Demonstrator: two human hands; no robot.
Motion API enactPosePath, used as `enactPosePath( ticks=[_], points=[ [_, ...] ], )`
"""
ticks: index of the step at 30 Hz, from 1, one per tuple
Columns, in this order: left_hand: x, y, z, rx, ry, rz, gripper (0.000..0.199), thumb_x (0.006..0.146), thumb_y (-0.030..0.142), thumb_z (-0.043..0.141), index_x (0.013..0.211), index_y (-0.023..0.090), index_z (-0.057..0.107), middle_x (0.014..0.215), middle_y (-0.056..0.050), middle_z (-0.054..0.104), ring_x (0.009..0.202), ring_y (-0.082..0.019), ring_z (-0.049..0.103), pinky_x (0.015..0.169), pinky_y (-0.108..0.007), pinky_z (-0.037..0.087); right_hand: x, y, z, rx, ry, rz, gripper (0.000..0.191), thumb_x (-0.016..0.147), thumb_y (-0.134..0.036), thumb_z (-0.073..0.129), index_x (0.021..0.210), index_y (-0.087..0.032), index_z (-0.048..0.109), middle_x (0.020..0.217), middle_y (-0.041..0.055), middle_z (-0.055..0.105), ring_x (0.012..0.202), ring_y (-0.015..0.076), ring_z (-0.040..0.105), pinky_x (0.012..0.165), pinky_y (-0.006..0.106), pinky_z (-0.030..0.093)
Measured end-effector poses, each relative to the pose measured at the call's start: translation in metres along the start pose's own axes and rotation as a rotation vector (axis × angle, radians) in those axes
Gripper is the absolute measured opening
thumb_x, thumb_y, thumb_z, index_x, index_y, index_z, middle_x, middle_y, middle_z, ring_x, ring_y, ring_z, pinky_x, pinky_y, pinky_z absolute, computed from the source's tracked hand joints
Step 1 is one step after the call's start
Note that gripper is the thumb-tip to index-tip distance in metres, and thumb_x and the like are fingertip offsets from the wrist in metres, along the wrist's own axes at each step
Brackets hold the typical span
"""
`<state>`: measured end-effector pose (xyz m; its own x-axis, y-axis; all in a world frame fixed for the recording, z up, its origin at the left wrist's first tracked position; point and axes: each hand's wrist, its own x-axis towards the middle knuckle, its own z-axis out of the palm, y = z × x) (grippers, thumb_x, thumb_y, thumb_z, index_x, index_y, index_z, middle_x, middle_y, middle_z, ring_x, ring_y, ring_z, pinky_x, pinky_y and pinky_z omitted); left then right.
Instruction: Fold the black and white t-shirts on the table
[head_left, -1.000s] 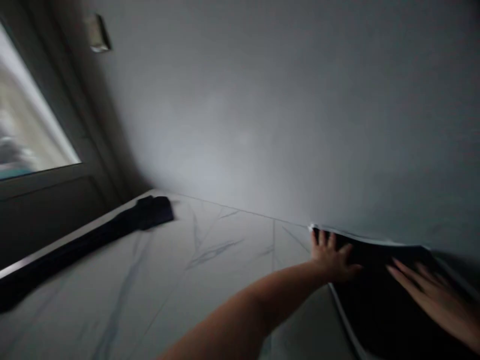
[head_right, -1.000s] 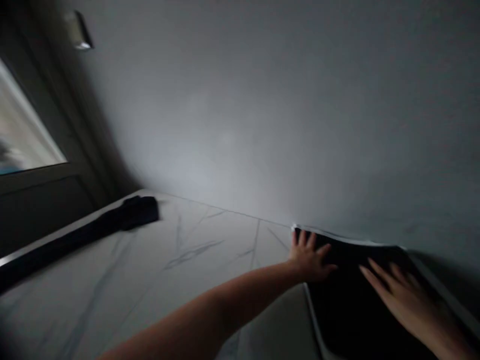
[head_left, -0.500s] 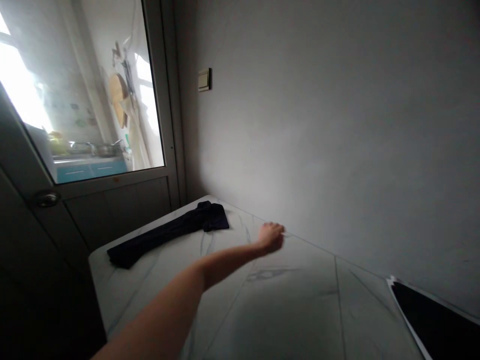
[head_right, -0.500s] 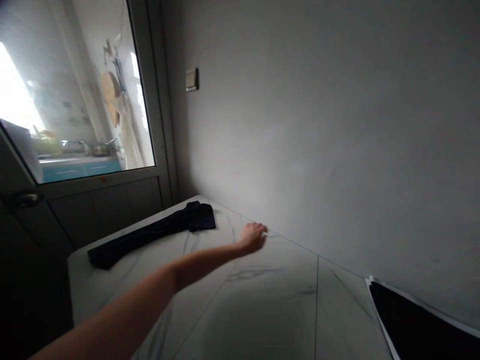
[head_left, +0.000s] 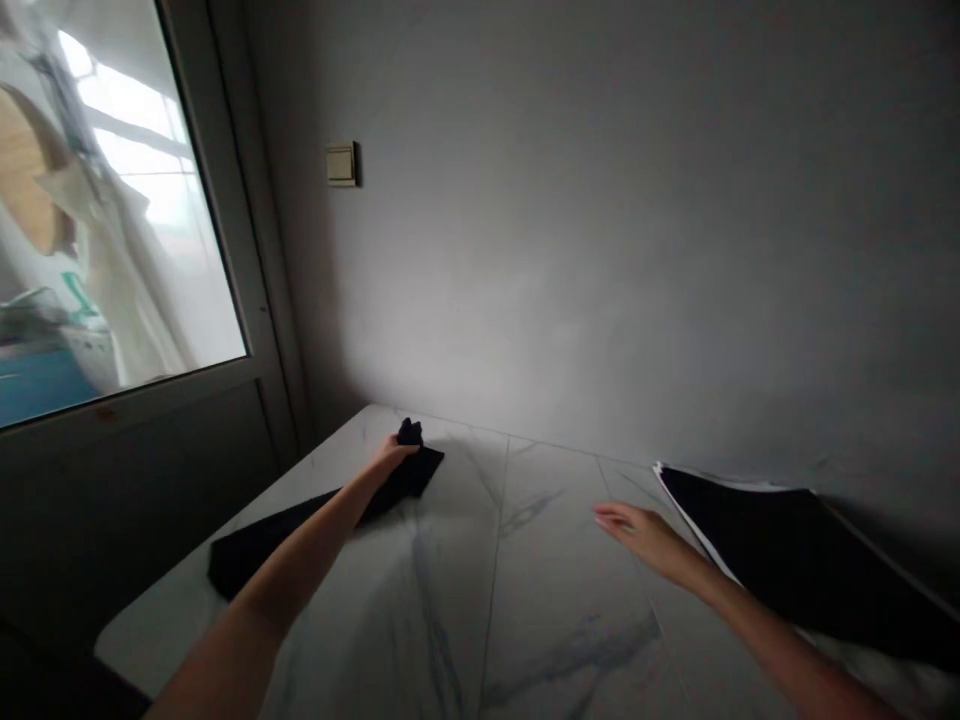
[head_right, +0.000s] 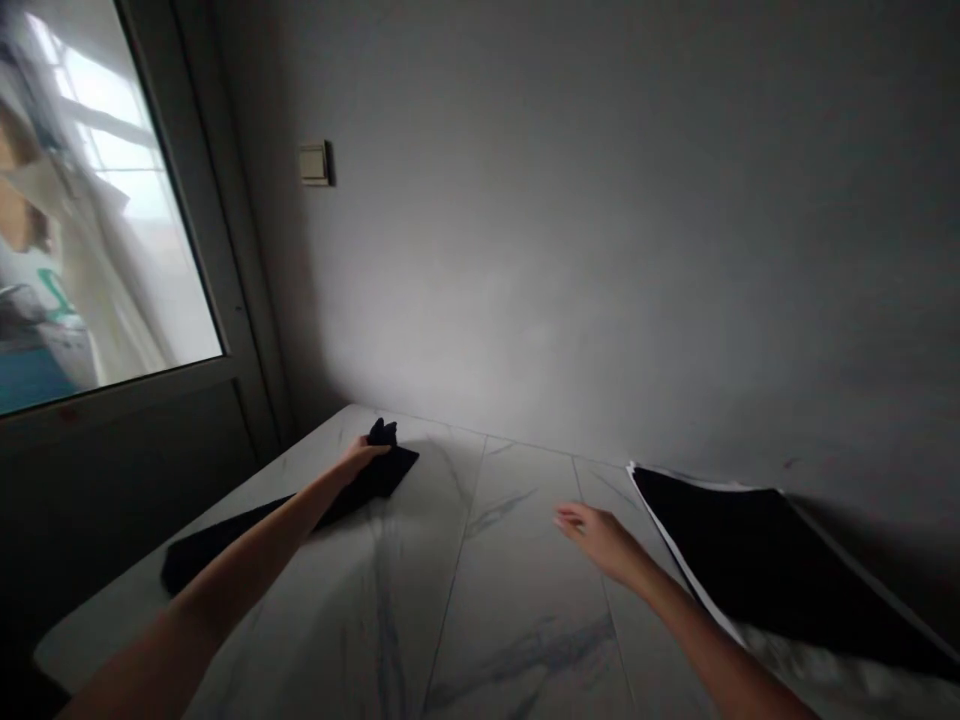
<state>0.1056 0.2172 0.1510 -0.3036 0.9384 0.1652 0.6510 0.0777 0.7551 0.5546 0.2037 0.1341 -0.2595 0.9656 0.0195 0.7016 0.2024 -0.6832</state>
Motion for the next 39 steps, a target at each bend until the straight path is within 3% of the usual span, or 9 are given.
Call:
enactPosePath(
  ticks=[5,8,11,14,20,26,31,35,39],
  points=[
    [-0.078,0.057,0.042,-0.576,-0.231,0.111,0.05,0.078,0.039,0.066,0.121,0.016,0.057,0.094,-0.007,0.072,0.082,-0.021,0.069,0.071,-0.033,0.057,0.014,-0.111,0.071,0.516,-0.108,0.072,0.065,0.069,-0.068,0.064,0.118,-0.026,0.06,0.136,0.012,0.061,0.126,0.0323,0.056,0.1,0.048,0.048],
    [-0.123,0.085,0.044,-0.718,-0.345,0.197,0.053,0.069,0.042,0.075,0.115,0.018,0.061,0.099,-0.005,0.072,0.091,-0.022,0.068,0.08,-0.032,0.057,0.011,-0.141,0.086,0.746,-0.079,0.003,0.05,0.079,-0.062,0.064,0.113,-0.027,0.064,0.124,0.0063,0.068,0.12,0.0306,0.058,0.093,0.046,0.051],
    [-0.141,0.102,0.033,-0.816,-0.431,0.104,0.056,0.069,0.052,0.074,0.112,0.017,0.064,0.099,-0.006,0.074,0.09,-0.025,0.068,0.078,-0.034,0.057,-0.002,-0.15,0.079,0.776,0.041,-0.135,0.037,0.079,-0.058,0.067,0.097,-0.026,0.069,0.103,0.0014,0.073,0.108,0.0279,0.062,0.093,0.043,0.05],
    [-0.135,0.114,0.016,-0.873,-0.343,0.051,0.056,0.066,0.055,0.073,0.105,0.016,0.069,0.093,-0.005,0.075,0.087,-0.026,0.068,0.074,-0.033,0.055,-0.024,-0.151,0.048,0.625,0.167,-0.259,0.036,0.078,-0.06,0.067,0.089,-0.026,0.07,0.095,-0.0003,0.072,0.1,0.0245,0.064,0.091,0.039,0.049],
    [-0.099,0.137,-0.027,-0.898,0.018,0.224,0.048,0.058,0.049,0.075,0.094,0.018,0.07,0.085,-0.001,0.072,0.084,-0.022,0.065,0.072,-0.028,0.053,-0.06,-0.142,-0.05,0.336,0.444,-0.43,0.042,0.084,-0.065,0.059,0.085,-0.025,0.074,0.09,0.0021,0.074,0.094,0.0214,0.067,0.091,0.037,0.049],
    [-0.088,0.177,-0.062,-0.789,0.052,0.384,0.041,0.058,0.046,0.079,0.087,0.02,0.067,0.075,0.001,0.067,0.065,-0.013,0.059,0.055,-0.021,0.046,-0.074,-0.126,-0.123,0.359,0.65,-0.374,0.044,0.067,-0.062,0.077,0.085,-0.022,0.076,0.094,0.0041,0.076,0.094,0.0225,0.068,0.093,0.039,0.051],
    [-0.087,0.209,-0.08,-0.563,-0.104,0.453,0.048,0.062,0.055,0.076,0.094,0.021,0.065,0.071,0.0,0.068,0.054,-0.013,0.054,0.049,-0.022,0.039,-0.095,-0.123,-0.173,0.255,0.614,-0.378,0.038,0.064,-0.053,0.082,0.085,-0.022,0.077,0.091,0.0054,0.076,0.091,0.0234,0.069,0.09,0.04,0.052],
    [-0.073,0.218,-0.084,-0.355,-0.023,0.607,0.032,0.073,0.051,0.065,0.083,0.021,0.06,0.074,0.0,0.065,0.063,-0.014,0.055,0.055,-0.024,0.041,-0.116,-0.12,-0.206,0.086,0.46,-0.399,0.036,0.063,-0.049,0.082,0.087,-0.022,0.077,0.09,0.0047,0.076,0.089,0.0232,0.068,0.086,0.038,0.052],
    [-0.067,0.217,-0.077,-0.3,-0.026,0.717,0.026,0.084,0.045,0.051,0.088,0.02,0.057,0.078,-0.001,0.062,0.071,-0.015,0.055,0.065,-0.028,0.045,-0.13,-0.111,-0.22,-0.09,0.316,-0.384,0.027,0.067,-0.044,0.079,0.085,-0.024,0.078,0.087,0.0046,0.075,0.086,0.023,0.068,0.082,0.036,0.052]
  ],
)
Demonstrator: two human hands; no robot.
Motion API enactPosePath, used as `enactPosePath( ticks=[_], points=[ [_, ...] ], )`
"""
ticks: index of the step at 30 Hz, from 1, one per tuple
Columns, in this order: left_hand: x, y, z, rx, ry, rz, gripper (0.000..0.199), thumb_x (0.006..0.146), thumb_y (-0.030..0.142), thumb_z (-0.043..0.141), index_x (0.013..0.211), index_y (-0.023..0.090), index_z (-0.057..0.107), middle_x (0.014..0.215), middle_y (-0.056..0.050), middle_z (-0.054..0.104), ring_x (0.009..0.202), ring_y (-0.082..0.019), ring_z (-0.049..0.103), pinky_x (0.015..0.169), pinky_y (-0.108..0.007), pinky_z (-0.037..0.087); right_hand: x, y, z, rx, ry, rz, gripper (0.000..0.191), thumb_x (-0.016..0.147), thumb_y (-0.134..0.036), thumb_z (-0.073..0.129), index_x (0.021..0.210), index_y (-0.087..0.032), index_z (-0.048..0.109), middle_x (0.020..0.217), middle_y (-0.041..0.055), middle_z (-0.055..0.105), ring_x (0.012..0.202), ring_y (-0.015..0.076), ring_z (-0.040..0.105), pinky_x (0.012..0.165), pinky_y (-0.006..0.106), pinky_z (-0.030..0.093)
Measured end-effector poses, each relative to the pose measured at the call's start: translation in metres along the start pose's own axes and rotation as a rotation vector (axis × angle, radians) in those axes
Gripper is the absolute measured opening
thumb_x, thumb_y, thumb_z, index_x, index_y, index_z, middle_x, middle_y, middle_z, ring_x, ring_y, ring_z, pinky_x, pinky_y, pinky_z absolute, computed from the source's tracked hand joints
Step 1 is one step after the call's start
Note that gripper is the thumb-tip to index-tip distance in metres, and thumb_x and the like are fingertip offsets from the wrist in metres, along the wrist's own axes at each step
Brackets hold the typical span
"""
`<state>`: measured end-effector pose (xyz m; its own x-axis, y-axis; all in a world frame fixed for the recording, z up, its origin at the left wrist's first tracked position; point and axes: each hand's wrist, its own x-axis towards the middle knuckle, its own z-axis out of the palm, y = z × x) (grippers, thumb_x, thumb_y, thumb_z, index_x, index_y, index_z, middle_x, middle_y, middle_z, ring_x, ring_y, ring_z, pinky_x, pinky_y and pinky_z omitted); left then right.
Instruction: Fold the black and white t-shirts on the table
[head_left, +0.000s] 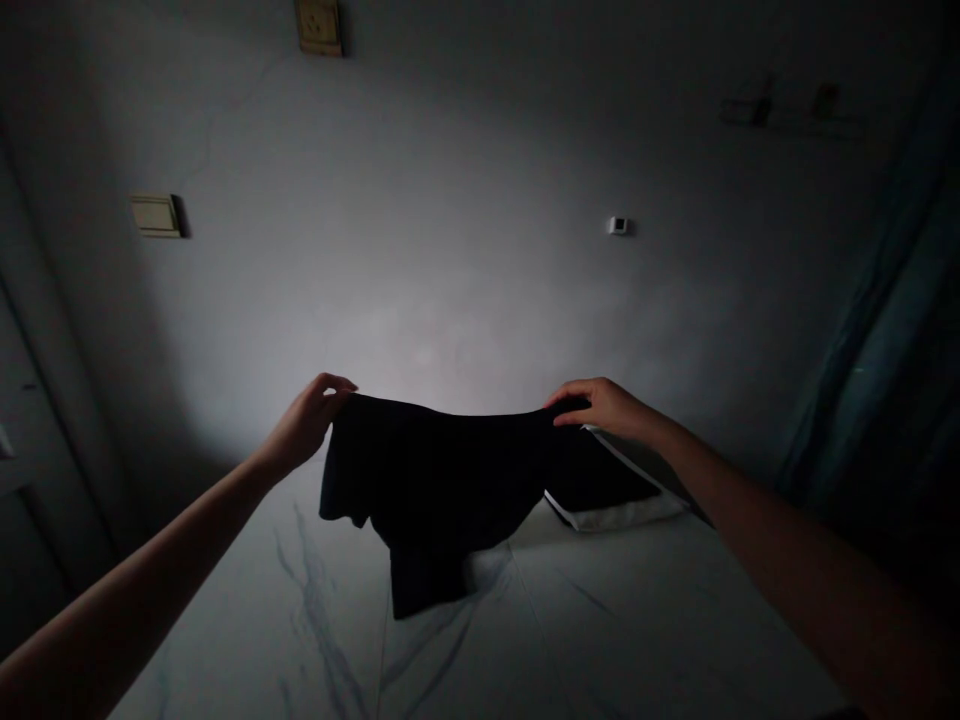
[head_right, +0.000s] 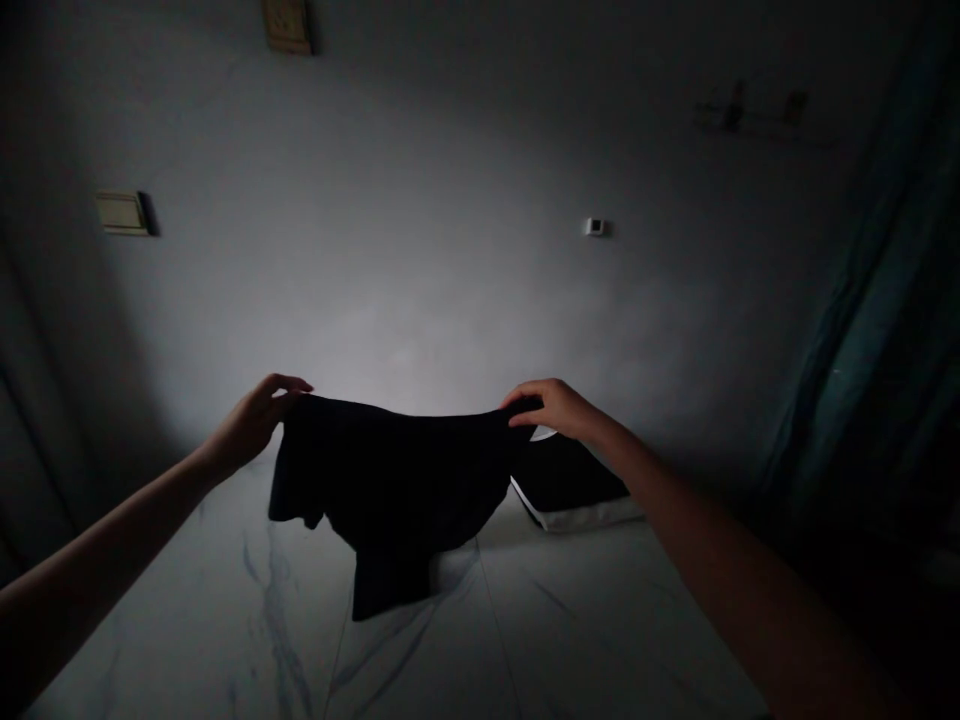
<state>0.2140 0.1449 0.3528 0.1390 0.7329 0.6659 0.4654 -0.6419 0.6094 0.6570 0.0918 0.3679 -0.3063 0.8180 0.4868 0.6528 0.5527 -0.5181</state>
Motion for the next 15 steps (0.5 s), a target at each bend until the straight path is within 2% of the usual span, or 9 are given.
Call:
enactPosePath(
  ticks=[3,6,8,10,13,15],
  points=[
    [-0.006,0.001,0.009,-0.037,-0.018,0.02,0.026,0.088,0.045,0.048,0.085,0.02,0.054,0.074,0.001,0.055,0.069,-0.014,0.048,0.065,-0.028,0.043,-0.006,0.008,0.001,-0.119,0.033,-0.048,0.02,0.074,-0.044,0.074,0.076,-0.024,0.075,0.083,0.0054,0.073,0.082,0.0226,0.068,0.079,0.036,0.052],
    [-0.013,0.007,0.015,-0.174,-0.101,-0.018,0.027,0.089,0.047,0.05,0.084,0.02,0.05,0.069,0.003,0.047,0.063,-0.011,0.041,0.057,-0.024,0.037,-0.008,0.015,0.009,-0.142,0.179,-0.091,0.024,0.079,-0.046,0.068,0.077,-0.023,0.072,0.089,0.0068,0.073,0.087,0.0236,0.067,0.082,0.037,0.051],
    [-0.015,0.011,0.015,-0.265,-0.226,-0.033,0.028,0.087,0.049,0.055,0.087,0.021,0.05,0.071,0.003,0.049,0.062,-0.01,0.041,0.054,-0.023,0.035,-0.007,0.019,0.016,-0.103,0.253,-0.079,0.027,0.082,-0.049,0.064,0.081,-0.023,0.07,0.089,0.0061,0.072,0.087,0.0234,0.066,0.083,0.038,0.051],
    [-0.014,0.013,0.013,-0.284,-0.392,-0.022,0.031,0.082,0.048,0.064,0.093,0.021,0.054,0.071,0.004,0.05,0.061,-0.01,0.043,0.053,-0.022,0.034,-0.005,0.022,0.023,-0.047,0.271,-0.051,0.031,0.084,-0.052,0.06,0.085,-0.023,0.068,0.086,0.0046,0.071,0.084,0.0221,0.065,0.081,0.036,0.051],
    [-0.008,0.012,0.007,-0.174,-0.639,-0.029,0.041,0.071,0.042,0.076,0.103,0.021,0.061,0.071,0.003,0.056,0.064,-0.012,0.05,0.057,-0.023,0.038,0.001,0.028,0.031,0.035,0.275,-0.034,0.036,0.083,-0.058,0.059,0.086,-0.022,0.065,0.087,0.0041,0.069,0.084,0.0207,0.063,0.079,0.034,0.05],
    [-0.004,0.008,0.005,-0.066,-0.738,-0.093,0.038,0.068,0.043,0.077,0.096,0.02,0.065,0.074,0.002,0.061,0.068,-0.015,0.056,0.061,-0.024,0.042,0.005,0.032,0.033,0.083,0.26,-0.007,0.042,0.079,-0.063,0.064,0.085,-0.022,0.065,0.083,0.0034,0.067,0.08,0.0196,0.061,0.076,0.032,0.049]
  ],
)
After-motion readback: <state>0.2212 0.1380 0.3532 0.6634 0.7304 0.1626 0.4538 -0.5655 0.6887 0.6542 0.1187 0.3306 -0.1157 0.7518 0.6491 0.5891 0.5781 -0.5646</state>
